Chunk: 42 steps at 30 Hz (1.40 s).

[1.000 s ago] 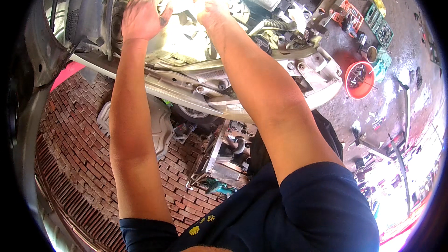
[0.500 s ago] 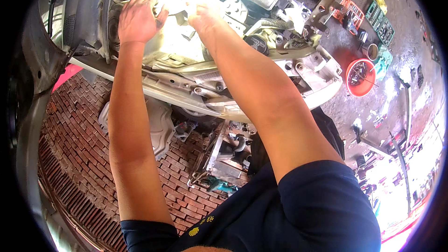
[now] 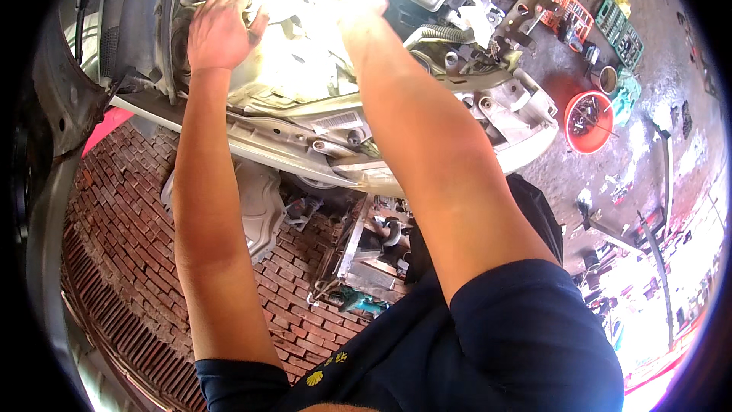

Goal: The person works on a car engine with the hood open, using a wrench to tighten bolts and adjusting components within the engine bay. The person reaches into the engine compartment, manipulates hoses and parts, and uses tools to secure connections.

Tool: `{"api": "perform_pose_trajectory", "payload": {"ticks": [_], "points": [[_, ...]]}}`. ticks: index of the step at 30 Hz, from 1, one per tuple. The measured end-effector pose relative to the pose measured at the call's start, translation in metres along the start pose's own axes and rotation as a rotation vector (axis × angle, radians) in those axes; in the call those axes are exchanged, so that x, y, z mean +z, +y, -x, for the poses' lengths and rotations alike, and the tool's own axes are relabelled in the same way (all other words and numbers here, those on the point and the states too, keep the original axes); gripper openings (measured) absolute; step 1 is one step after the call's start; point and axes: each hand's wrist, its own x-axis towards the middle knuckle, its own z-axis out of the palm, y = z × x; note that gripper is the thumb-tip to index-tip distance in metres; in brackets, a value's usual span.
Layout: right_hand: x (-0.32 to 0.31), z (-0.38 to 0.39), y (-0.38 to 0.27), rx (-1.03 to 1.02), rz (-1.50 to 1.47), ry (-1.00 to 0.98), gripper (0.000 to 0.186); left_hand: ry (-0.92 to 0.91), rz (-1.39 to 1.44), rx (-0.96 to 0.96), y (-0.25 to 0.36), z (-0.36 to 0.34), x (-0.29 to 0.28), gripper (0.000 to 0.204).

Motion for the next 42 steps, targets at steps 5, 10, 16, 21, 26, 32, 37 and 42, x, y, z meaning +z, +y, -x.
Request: {"api": "perform_pose_trajectory", "payload": {"ticks": [5, 10, 16, 21, 26, 32, 37, 42], "points": [[-0.011, -0.005, -0.007, -0.023, -0.194, 0.155, 0.032, 0.032, -0.023, -0.015, -0.004, 0.002, 0.004, 0.047], [-0.018, -0.013, 0.0, -0.182, 0.292, 0.234, 0.032, -0.065, -0.011, -0.054, 0.002, 0.001, -0.003, 0.046], [-0.025, -0.014, 0.023, -0.591, 2.273, 0.166, 0.031, 0.035, 0.017, 0.0, -0.002, 0.002, 0.001, 0.045], [-0.023, -0.004, 0.021, -0.645, 2.296, 0.051, 0.032, 0.026, 0.001, 0.004, -0.001, 0.002, -0.001, 0.046], [-0.01, -0.001, 0.028, -0.858, 2.2, -0.284, 0.032, -0.019, 0.021, -0.013, 0.0, 0.001, -0.004, 0.046], [-0.016, -0.011, 0.041, -0.802, 2.662, -0.183, 0.033, -0.013, 0.007, -0.006, -0.001, 0.001, -0.001, 0.047], [-0.024, -0.026, 0.039, -0.884, 2.782, -0.192, 0.033, 0.014, 0.012, 0.003, 0.002, -0.005, -0.001, 0.047], [-0.011, -0.008, 0.039, -0.746, 2.799, -0.227, 0.035, -0.02, -0.023, -0.023, 0.001, 0.001, -0.002, 0.047]]}}
